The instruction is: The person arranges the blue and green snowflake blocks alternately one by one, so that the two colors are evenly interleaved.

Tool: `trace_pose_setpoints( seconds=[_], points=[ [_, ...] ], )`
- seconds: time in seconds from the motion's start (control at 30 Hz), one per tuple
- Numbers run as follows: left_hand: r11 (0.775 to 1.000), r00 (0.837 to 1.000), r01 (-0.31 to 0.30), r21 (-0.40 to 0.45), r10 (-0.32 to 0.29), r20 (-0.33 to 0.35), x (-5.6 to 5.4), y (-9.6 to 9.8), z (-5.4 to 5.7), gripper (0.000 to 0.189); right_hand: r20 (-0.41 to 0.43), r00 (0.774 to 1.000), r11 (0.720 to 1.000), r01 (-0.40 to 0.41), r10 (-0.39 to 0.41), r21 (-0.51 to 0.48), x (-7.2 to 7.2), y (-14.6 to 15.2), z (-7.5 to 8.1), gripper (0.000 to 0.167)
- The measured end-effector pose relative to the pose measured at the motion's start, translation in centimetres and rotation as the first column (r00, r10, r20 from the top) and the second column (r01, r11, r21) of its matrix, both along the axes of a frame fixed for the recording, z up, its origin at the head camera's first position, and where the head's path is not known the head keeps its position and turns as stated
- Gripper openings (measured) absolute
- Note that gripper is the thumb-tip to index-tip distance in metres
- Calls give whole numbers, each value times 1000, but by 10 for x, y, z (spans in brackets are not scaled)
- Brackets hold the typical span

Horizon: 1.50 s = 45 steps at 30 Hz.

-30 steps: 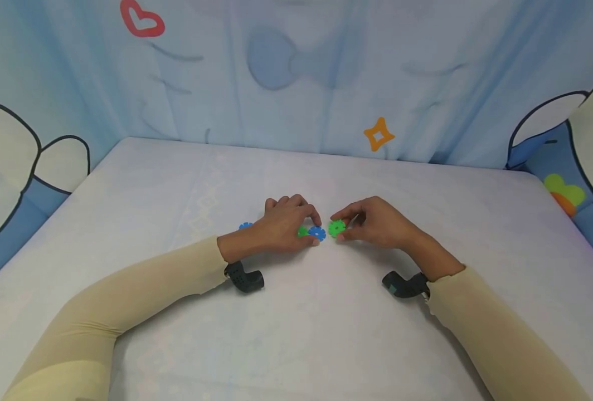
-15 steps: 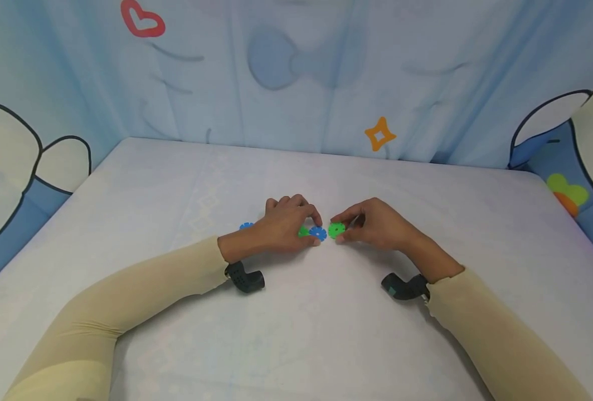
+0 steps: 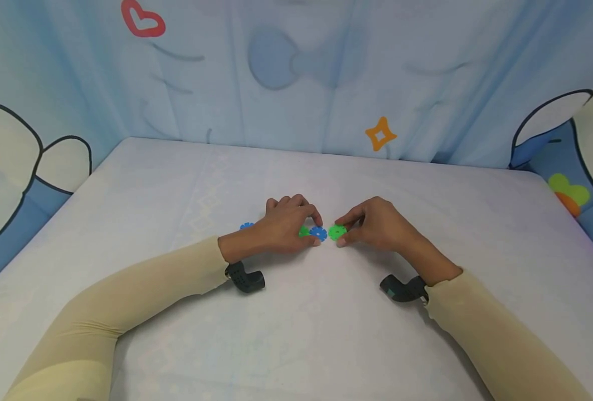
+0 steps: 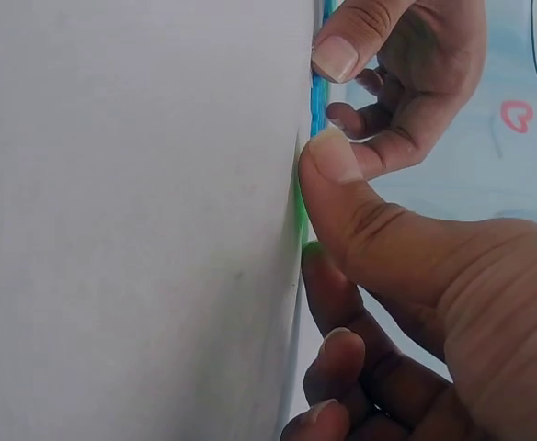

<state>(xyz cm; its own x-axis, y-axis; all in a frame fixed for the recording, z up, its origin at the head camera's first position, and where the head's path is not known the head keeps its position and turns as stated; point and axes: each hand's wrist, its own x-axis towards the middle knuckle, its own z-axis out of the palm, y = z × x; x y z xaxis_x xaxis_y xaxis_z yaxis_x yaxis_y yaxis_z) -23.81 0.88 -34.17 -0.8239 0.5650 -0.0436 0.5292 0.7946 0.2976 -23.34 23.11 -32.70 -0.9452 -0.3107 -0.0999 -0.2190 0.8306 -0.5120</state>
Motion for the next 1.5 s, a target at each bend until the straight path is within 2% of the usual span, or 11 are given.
trace_pose_setpoints(
  seconds=[0.93,1.27,1.5],
  points=[
    [1000,1000,-1,16,1,-8,1,0,0,31,-4,1000,999,-7,8,35,2,-2,-4,40],
    [1000,1000,-2,26,2,-1,0,0,0,30,-1,1000,999,16,-16,48,3,-4,-2,41],
    [999,1000,2,32,-2,2,0,-1,0,30,8,1000,999,7,-8,45,3,-4,-2,36]
  ],
)
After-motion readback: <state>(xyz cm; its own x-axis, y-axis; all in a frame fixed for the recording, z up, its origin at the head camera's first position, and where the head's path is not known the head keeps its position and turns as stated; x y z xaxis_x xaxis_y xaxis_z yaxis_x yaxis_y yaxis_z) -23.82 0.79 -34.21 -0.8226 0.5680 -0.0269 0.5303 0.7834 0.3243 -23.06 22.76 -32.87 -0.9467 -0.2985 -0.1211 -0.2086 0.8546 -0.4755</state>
